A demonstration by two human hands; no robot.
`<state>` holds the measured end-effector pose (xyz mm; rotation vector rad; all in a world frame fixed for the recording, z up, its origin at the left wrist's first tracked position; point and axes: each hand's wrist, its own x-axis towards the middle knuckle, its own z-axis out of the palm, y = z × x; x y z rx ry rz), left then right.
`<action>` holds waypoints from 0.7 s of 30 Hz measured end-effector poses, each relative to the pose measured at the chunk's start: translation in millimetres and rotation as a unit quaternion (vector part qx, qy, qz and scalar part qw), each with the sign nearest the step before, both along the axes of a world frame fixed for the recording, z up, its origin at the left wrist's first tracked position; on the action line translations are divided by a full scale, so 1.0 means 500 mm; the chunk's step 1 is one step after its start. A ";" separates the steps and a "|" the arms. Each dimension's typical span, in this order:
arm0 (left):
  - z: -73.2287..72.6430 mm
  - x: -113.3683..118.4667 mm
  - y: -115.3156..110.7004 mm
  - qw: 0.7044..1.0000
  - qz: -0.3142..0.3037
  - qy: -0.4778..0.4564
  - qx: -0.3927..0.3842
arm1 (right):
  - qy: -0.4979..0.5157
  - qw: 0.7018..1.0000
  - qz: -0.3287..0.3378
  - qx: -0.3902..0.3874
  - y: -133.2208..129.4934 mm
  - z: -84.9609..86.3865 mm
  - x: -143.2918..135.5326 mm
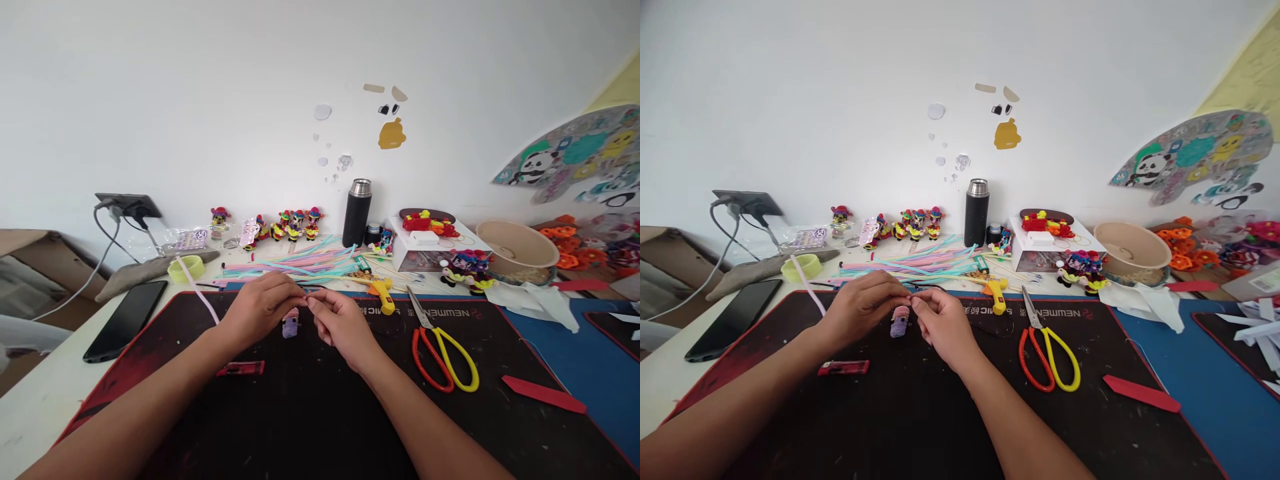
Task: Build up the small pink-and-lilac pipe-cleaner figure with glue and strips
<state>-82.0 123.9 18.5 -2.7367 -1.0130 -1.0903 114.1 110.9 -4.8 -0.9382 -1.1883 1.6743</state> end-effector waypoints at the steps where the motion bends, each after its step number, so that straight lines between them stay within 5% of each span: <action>1: 0.000 -0.001 0.000 1.000 -0.003 0.011 0.011 | 0.001 1.000 -0.001 -0.004 -0.001 0.001 0.000; 13: 0.000 -0.017 -0.005 0.990 -0.019 0.109 0.093 | 0.039 0.997 0.023 -0.058 -0.001 0.000 0.006; 21: -0.003 -0.011 0.002 0.997 -0.038 0.053 0.031 | 0.039 0.997 0.015 -0.061 -0.001 0.002 0.005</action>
